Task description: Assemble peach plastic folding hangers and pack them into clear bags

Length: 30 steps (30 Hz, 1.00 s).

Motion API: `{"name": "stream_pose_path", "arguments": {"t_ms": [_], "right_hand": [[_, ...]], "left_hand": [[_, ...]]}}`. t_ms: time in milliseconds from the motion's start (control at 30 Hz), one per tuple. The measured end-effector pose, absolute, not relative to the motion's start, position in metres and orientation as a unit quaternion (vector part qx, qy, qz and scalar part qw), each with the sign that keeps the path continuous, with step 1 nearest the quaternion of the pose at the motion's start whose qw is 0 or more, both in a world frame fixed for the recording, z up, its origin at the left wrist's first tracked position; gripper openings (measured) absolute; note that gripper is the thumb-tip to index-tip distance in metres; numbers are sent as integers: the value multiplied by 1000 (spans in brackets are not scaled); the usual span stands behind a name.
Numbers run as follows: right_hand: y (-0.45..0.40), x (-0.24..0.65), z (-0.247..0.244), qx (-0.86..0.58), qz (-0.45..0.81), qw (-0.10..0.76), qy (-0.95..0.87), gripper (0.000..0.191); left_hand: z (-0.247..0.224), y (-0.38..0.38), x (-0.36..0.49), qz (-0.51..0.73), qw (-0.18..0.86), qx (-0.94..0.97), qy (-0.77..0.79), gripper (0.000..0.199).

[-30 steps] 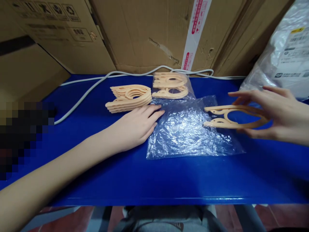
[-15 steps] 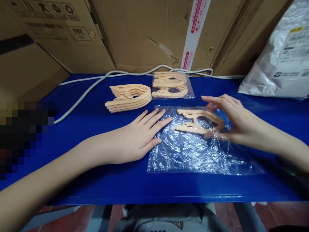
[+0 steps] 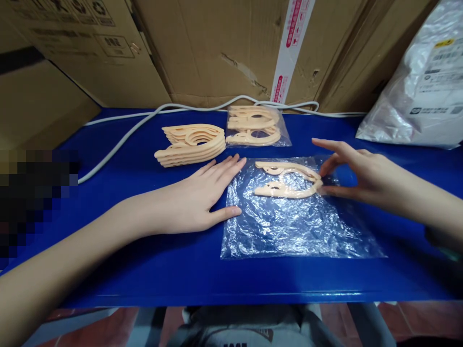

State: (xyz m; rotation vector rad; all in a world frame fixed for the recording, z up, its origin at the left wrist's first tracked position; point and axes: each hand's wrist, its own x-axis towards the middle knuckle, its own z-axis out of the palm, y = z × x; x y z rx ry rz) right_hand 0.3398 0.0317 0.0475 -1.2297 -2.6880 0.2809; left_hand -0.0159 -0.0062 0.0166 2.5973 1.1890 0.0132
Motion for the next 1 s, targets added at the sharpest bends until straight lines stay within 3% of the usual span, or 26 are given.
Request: {"name": "stream_pose_path", "arguments": {"t_ms": [133,333,533,1000], "right_hand": [[30,328,43,-399,84,127,-904,71],[27,323,37,-406,66,135,-902,66],[26,313,36,-413,88,164,-892,56],[25,312,30,-415,84,194,-885,53]], "left_hand": [[12,-3,-15,42,127,895,425,95],[5,4,-6,104,79,894,429,83],[3,9,-7,144,112,892,413,75],[1,11,-7,170,123,897,388,64]]}}
